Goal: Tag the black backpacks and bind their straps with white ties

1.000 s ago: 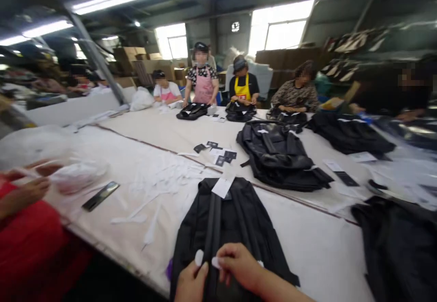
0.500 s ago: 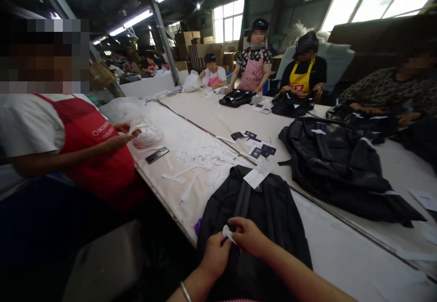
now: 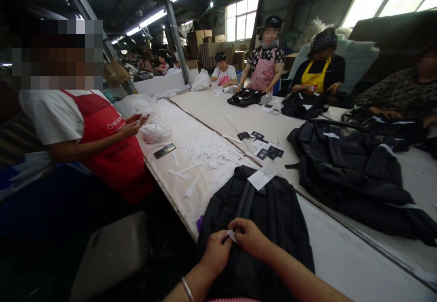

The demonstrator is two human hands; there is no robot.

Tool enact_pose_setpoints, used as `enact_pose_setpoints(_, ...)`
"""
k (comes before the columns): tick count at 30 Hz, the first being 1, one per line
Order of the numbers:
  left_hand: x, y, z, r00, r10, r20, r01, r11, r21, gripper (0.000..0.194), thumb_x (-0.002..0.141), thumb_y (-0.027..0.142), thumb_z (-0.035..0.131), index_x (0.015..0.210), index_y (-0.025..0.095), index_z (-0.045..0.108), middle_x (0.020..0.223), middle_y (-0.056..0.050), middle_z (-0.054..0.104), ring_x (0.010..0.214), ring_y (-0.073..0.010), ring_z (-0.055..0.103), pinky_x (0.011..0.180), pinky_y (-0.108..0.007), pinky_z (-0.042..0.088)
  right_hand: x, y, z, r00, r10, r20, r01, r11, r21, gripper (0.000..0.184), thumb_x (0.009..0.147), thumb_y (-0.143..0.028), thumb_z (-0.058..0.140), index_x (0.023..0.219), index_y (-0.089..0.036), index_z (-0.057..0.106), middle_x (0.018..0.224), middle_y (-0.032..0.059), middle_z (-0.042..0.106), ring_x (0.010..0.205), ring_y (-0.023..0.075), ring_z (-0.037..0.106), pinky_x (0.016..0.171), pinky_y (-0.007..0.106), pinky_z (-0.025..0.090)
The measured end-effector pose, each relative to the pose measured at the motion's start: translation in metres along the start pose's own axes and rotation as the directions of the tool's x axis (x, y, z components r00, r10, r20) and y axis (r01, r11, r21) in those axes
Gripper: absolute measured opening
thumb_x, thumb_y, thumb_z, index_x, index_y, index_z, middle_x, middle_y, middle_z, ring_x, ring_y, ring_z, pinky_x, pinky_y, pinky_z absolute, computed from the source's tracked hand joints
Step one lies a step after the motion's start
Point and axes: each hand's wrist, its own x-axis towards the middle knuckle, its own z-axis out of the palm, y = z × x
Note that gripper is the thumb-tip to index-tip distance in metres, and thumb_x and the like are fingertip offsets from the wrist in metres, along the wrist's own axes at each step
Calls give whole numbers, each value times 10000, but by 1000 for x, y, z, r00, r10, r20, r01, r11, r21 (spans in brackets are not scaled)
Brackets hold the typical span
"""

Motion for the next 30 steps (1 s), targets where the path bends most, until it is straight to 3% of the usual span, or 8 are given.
enact_pose_setpoints(6, -1, -2, 5, 999, -19, -34, 19, 1000, -12, 254, 829, 297, 536, 900, 145, 728, 884, -67, 748, 894, -243, 667, 792, -310, 479, 1, 5, 1, 989, -148, -28, 145, 986, -83, 219, 729, -118, 535, 877, -167, 688, 646, -26, 594, 620, 117, 522, 585, 224, 404)
enact_pose_setpoints(12, -3, 8, 6, 996, -51, -66, 54, 998, 40, 258, 828, 299, 514, 835, 136, 714, 832, -84, 739, 842, -244, 663, 740, -309, 465, -4, 1, 0, 978, -208, -7, 207, 975, -85, 216, 758, -140, 510, 858, -176, 697, 786, 16, 691, 757, 167, 620, 706, 265, 471)
enact_pose_setpoints(17, -4, 12, 7, 993, -69, -91, 77, 993, 90, 258, 819, 266, 484, 801, 142, 709, 813, -87, 735, 817, -239, 663, 722, -313, 456, -2, -3, 0, 975, -222, -12, 216, 960, -179, 193, 755, -133, 541, 824, -186, 713, 811, 23, 719, 802, 175, 655, 769, 275, 478)
enact_pose_setpoints(20, -4, 12, 7, 994, -61, -89, 70, 992, 101, 253, 819, 269, 484, 764, 150, 700, 795, -83, 734, 802, -237, 663, 703, -311, 449, 0, -5, -4, 971, -236, 30, 237, 948, -213, 152, 798, -203, 565, 785, -190, 715, 764, 22, 692, 755, 165, 641, 718, 264, 472)
enact_pose_setpoints(22, -5, 11, 7, 995, -50, -89, 60, 993, 107, 244, 813, 247, 479, 756, 152, 696, 792, -81, 732, 792, -233, 662, 702, -309, 445, 2, -8, -8, 959, -281, 36, 279, 913, -298, 153, 810, -226, 573, 736, -188, 702, 772, 25, 658, 739, 157, 616, 697, 262, 458)
enact_pose_setpoints(26, -5, 10, 7, 993, -48, -103, 59, 993, 105, 223, 789, 202, 484, 761, 145, 699, 786, -81, 726, 785, -226, 658, 701, -304, 442, 9, -22, -12, 920, -384, 79, 374, 798, -473, 166, 742, -136, 602, 849, -215, 702, 980, 33, 643, 917, 169, 575, 826, 284, 419)
enact_pose_setpoints(30, -7, 6, 11, 994, -24, -103, 37, 992, 125, 221, 796, 197, 488, 781, 144, 703, 788, -84, 728, 762, -216, 656, 665, -289, 427, 21, -39, -8, 901, -362, 241, 432, 685, -587, 110, 738, -134, 596, 678, -201, 659, 800, 19, 648, 887, 185, 539, 824, 328, 364)
